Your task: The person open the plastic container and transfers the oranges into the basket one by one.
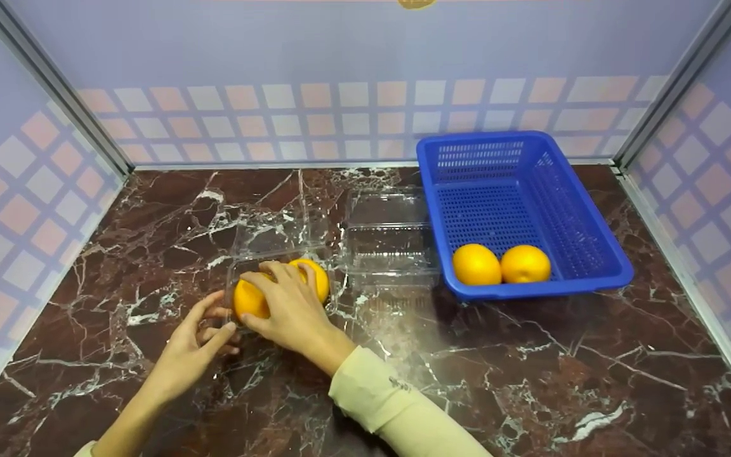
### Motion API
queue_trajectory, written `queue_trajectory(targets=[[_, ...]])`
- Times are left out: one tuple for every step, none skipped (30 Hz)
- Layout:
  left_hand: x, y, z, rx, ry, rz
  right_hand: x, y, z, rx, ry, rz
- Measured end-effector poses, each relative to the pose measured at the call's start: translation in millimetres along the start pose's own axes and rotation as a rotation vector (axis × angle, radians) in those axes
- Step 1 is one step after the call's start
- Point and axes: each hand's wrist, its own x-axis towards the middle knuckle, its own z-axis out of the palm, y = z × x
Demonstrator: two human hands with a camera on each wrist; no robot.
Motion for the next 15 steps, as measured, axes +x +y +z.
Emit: queue_trajectory(targets=[[-0.2,0.0,-0.1,-0.007,-0.002,0.001,0.9,-0.1,1.1,-0.006,-0.003,0.005],[-0.2,-0.2,-0.2,-0.014,-0.003,0.001,1.9,-0.2,2.1,-0.009,-0.008,0.010],[-0.2,-0.4,-0.4,-0.022,-0.004,-0.001,2.7,-0.2,3.0,-0.011,-0.013,0.016],[-0.1,-0.5,-0.7,-0.028,-0.004,-0.002,3.5,0.0,3.9,-0.013,-0.019,0.022],[-0.1,-0.7,-1.0,-0.030,-0.003,-0.006,4.1,-0.1,4.5,-0.014,-0.027,0.031],[0.1,-0.8,-1.2,-0.030,-0.001,-0.011,4.7,0.1,5.3,-0.012,-0.036,0.038],[0.3,-0.9,-1.4,-0.032,0.003,-0.014,5.0,0.0,5.8,-0.012,-0.044,0.046],[0.6,-1.0,-1.6,-0.032,0.007,-0.017,5.2,0.2,6.4,-0.012,-0.053,0.053],[0.8,-1.0,-1.6,-0.034,0.011,-0.017,5.4,0.2,6.9,-0.015,-0.062,0.060],[1.0,-0.9,-1.5,-0.036,0.014,-0.018,5.4,0.2,7.4,-0.017,-0.071,0.065],[1.2,-0.9,-1.3,-0.038,0.017,-0.020,5.6,0.2,7.8,-0.019,-0.079,0.069],[1.4,-0.8,-1.2,-0.042,0.018,-0.017,5.7,0.2,8.1,-0.022,-0.086,0.072],[1.8,-0.9,-1.0,-0.047,0.020,-0.015,6.1,0.1,7.9,-0.027,-0.094,0.076],[2.0,-0.8,-0.8,-0.053,0.020,-0.016,6.6,-0.1,7.6,-0.032,-0.104,0.080],[2.2,-0.8,-0.6,-0.058,0.020,-0.015,7.2,-0.4,7.2,-0.038,-0.114,0.082]])
